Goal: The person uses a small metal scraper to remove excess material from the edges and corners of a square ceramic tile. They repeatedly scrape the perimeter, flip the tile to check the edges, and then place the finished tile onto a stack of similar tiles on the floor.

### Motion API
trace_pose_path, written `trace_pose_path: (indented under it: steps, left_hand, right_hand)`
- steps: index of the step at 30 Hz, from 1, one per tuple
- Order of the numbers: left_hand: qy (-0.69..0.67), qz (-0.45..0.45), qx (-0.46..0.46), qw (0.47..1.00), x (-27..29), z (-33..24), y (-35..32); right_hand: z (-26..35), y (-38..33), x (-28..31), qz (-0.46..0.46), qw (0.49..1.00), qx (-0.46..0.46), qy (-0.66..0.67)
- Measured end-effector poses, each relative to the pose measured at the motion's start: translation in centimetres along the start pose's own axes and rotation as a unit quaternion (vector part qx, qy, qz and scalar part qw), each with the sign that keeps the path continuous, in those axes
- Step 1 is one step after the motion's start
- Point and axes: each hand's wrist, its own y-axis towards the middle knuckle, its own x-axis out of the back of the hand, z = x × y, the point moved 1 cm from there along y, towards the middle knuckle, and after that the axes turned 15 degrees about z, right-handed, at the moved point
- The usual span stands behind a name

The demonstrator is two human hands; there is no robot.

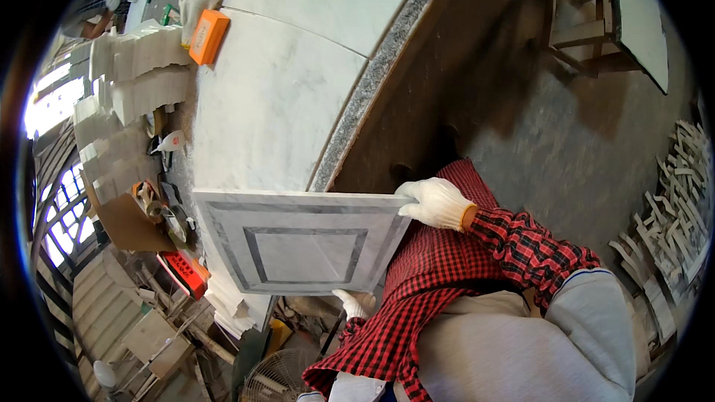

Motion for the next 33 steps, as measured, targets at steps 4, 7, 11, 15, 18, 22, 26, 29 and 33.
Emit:
trace_pose_path:
  steps: [4,7,11,15,18,22,26,29,33]
  left_hand:
    - [0.042,0.017,0.004,0.999,0.7,0.7,-0.1]
    - [0.030,0.007,-0.128,0.991,3.0,1.4,2.4]
    - [-0.040,-0.029,-0.197,0.979,1.2,0.6,0.6]
    - [-0.075,-0.037,-0.248,0.965,0.2,1.5,0.9]
    - [-0.066,-0.041,-0.298,0.952,0.1,1.0,0.5]
    - [0.134,-0.274,-0.415,0.857,0.8,-5.5,-4.9]
    - [0.304,-0.279,-0.582,0.701,3.1,-18.4,-10.1]
    - [0.367,-0.085,-0.638,0.672,2.1,-27.5,-10.5]
    - [0.449,0.088,-0.486,0.744,-1.8,-33.6,-10.5]
  right_hand:
    - [1.6,-0.7,0.6,-0.012,0.999,-0.030,-0.020]
    - [2.5,-1.5,0.1,-0.034,0.999,-0.031,0.009]
    - [5.5,-1.9,0.6,-0.059,0.998,-0.032,-0.003]
    - [7.4,-0.6,1.9,-0.045,0.999,-0.025,0.008]
    - [8.0,0.2,2.5,-0.023,0.999,-0.032,0.011]
    - [8.0,0.1,2.4,-0.029,0.998,-0.030,0.043]
    - [7.0,0.2,1.4,-0.056,0.982,-0.013,0.180]
    - [5.6,0.5,-0.8,-0.131,0.931,-0.003,0.340]
    - [5.0,1.3,-3.0,-0.220,0.888,0.008,0.403]
